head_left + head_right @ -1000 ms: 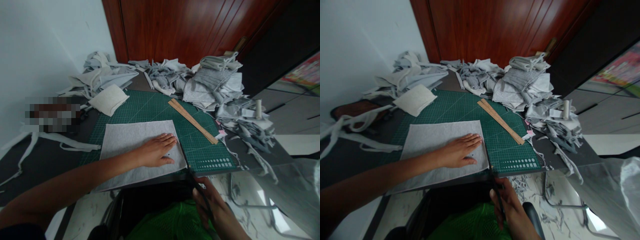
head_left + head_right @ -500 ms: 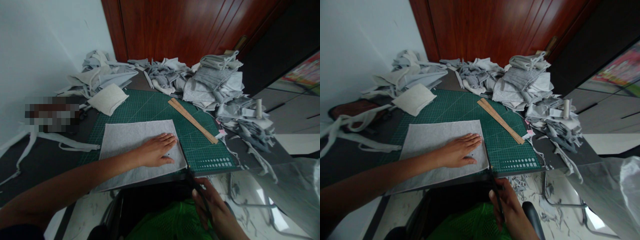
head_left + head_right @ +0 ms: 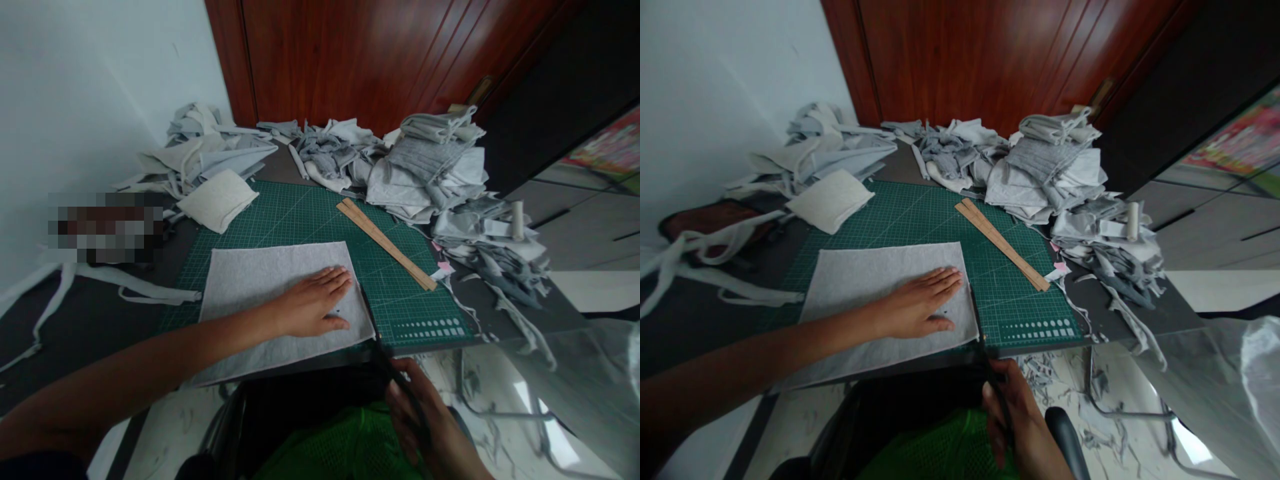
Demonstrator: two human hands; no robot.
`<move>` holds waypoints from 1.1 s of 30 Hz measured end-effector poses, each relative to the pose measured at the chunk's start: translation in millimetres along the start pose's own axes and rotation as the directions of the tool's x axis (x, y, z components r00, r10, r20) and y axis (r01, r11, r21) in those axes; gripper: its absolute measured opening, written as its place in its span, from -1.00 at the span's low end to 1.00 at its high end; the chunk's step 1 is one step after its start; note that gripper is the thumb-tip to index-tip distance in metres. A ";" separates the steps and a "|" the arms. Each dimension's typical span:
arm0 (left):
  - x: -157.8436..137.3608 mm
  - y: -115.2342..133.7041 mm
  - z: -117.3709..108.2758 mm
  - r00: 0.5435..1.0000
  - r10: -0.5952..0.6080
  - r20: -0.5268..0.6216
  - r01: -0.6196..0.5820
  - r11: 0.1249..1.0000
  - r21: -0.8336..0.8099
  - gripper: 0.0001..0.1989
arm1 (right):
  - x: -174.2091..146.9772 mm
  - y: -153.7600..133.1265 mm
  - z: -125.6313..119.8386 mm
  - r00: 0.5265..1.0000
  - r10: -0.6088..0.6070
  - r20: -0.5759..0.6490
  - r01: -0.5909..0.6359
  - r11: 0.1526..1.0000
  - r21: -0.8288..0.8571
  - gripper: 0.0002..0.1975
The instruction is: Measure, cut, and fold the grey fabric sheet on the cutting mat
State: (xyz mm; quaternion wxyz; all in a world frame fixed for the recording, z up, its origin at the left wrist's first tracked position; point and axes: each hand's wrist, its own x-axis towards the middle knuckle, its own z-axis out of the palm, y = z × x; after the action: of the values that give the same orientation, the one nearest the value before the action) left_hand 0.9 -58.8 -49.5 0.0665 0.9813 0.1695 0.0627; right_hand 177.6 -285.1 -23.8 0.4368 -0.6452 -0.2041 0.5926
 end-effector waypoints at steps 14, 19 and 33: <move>-0.2 -2.9 3.8 1.000 -0.030 -0.002 0.030 0.999 -0.029 -0.03 | 15.0 0.1 -5.0 0.995 -0.084 0.046 0.090 0.988 -0.125 -0.48; 0.3 -2.4 1.9 1.000 -0.013 0.009 0.013 0.999 -0.029 0.00 | 15.5 3.0 -3.3 0.994 -0.103 0.048 0.109 0.984 -0.144 -0.51; 0.8 -1.2 -0.1 1.000 -0.025 0.008 0.025 0.999 -0.040 -0.08 | 11.2 2.9 2.3 0.993 -0.114 0.025 0.116 0.987 -0.113 -0.47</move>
State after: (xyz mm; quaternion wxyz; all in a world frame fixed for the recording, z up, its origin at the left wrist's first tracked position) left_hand 1.2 -57.4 -49.5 0.0877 0.9778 0.1802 0.0617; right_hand 177.1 -277.2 -32.6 0.4307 -0.6509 -0.2788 0.5596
